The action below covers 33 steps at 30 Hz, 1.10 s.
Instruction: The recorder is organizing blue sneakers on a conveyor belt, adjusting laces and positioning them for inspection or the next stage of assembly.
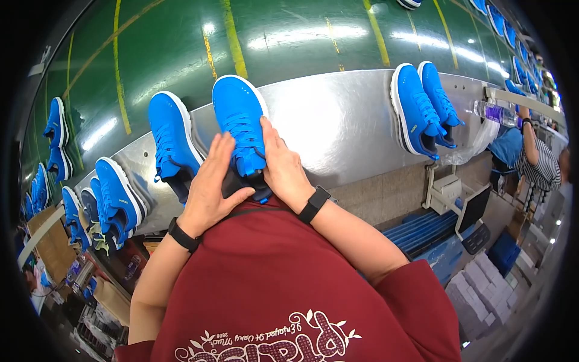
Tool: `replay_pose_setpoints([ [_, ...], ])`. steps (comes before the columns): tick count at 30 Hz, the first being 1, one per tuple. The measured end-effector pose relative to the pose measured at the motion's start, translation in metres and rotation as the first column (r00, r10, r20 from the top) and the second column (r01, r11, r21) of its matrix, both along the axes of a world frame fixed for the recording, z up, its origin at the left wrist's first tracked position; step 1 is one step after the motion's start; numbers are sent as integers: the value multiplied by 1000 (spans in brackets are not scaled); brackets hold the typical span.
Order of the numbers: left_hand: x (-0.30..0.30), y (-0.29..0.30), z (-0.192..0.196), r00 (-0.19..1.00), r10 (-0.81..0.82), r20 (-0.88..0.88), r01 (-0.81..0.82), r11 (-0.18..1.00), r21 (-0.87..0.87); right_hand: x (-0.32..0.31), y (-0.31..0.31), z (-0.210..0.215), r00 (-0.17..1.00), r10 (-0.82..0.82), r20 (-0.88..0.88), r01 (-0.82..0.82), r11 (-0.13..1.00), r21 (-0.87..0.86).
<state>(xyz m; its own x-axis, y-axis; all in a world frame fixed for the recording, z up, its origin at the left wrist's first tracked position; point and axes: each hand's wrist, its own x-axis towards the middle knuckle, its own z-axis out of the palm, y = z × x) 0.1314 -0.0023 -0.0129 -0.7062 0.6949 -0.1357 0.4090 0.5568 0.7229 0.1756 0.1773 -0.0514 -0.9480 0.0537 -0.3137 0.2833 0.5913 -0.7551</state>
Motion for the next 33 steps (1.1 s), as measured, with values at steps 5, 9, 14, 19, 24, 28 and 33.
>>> replay_pose_setpoints([
  [5, 3, 7, -13, 980, 196, -36, -195, 980, 49, 2, 0, 6, 997, -77, -21, 73, 989, -127],
  [9, 6, 6, -17, 931, 134, -339, -138, 990, 12, 4, 10, 24, 931, 60, -359, -79, 996, -38],
  [14, 7, 11, -35, 961, 265, -76, -259, 963, 80, 0, 7, 27, 889, 154, -431, -206, 976, -75],
  [19, 12, 9, -34, 966, 232, 111, -236, 971, 25, 1, 23, 18, 725, 413, -551, -278, 908, 314],
  [24, 17, 6, -35, 970, 215, 115, -224, 972, 73, 12, 29, 24, 709, 448, -544, -299, 890, 344],
  [28, 12, 14, -21, 947, 216, 239, -202, 976, -82, 15, 37, 28, 776, 413, -476, -355, 911, 211],
  [33, 12, 9, -27, 989, 139, -39, -139, 990, 2, 17, 42, 42, 949, -81, -306, 33, 987, -160],
])
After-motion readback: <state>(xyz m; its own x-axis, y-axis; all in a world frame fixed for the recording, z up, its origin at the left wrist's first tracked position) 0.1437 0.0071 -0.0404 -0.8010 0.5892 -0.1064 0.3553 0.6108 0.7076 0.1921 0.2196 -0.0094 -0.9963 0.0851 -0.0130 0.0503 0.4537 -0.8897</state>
